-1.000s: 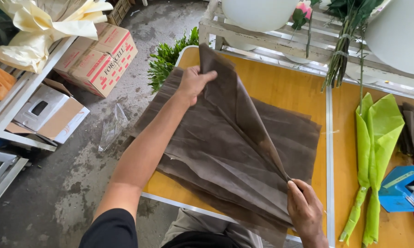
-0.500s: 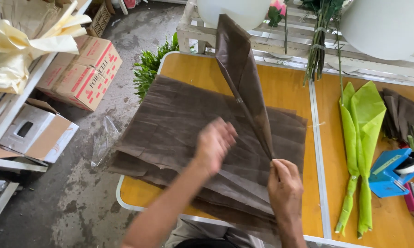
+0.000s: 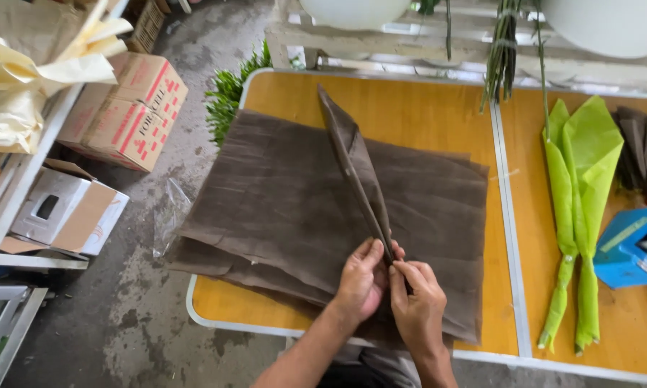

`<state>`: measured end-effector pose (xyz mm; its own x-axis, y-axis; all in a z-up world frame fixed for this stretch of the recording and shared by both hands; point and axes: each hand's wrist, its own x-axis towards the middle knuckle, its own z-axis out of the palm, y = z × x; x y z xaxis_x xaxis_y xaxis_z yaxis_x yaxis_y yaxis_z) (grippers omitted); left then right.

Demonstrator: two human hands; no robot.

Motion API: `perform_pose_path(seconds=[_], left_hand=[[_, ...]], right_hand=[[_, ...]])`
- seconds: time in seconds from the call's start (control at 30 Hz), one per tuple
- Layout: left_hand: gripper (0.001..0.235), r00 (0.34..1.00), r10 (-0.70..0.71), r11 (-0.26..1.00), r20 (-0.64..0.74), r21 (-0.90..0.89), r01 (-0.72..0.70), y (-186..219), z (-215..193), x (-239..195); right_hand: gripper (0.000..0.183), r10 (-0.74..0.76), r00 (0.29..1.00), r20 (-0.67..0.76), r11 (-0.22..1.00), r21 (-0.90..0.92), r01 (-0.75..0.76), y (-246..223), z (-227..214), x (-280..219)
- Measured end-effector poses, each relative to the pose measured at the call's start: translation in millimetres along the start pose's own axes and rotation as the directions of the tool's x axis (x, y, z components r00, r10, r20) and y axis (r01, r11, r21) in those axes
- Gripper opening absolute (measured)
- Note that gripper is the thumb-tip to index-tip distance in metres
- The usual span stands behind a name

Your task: Preparing and folding layers of brown mesh wrapping paper on a design table for a floral arrangement.

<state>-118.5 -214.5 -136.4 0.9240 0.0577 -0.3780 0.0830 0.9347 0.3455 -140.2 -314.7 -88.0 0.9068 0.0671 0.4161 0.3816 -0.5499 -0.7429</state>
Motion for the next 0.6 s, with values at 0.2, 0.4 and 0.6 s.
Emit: perform_pose_path(seconds=[0.2, 0.4, 0.6], left_hand=[[0.018, 0.997, 0.01, 0.994, 0.082, 0.11, -0.019, 20.5, 2.5, 15.9], [0.023, 0.968, -0.014, 0.985, 0.251, 0.167, -0.029, 48.0, 19.0, 12.6], [0.038, 0.947, 0.012, 1.0, 0.32, -0.008, -0.01, 51.6, 19.2, 16.6]], right_hand=[[0.01, -0.021, 0.999, 0.044, 0.999, -0.023, 0.022, -9.5, -15.1, 5.3], [0.019, 0.07, 0.99, 0.12, 0.992, 0.098, -0.082, -14.1, -20.4, 9.2], [0.033, -0.106, 0.986, 0.126, 0.994, 0.018, 0.105, -1.8, -14.4, 4.6]])
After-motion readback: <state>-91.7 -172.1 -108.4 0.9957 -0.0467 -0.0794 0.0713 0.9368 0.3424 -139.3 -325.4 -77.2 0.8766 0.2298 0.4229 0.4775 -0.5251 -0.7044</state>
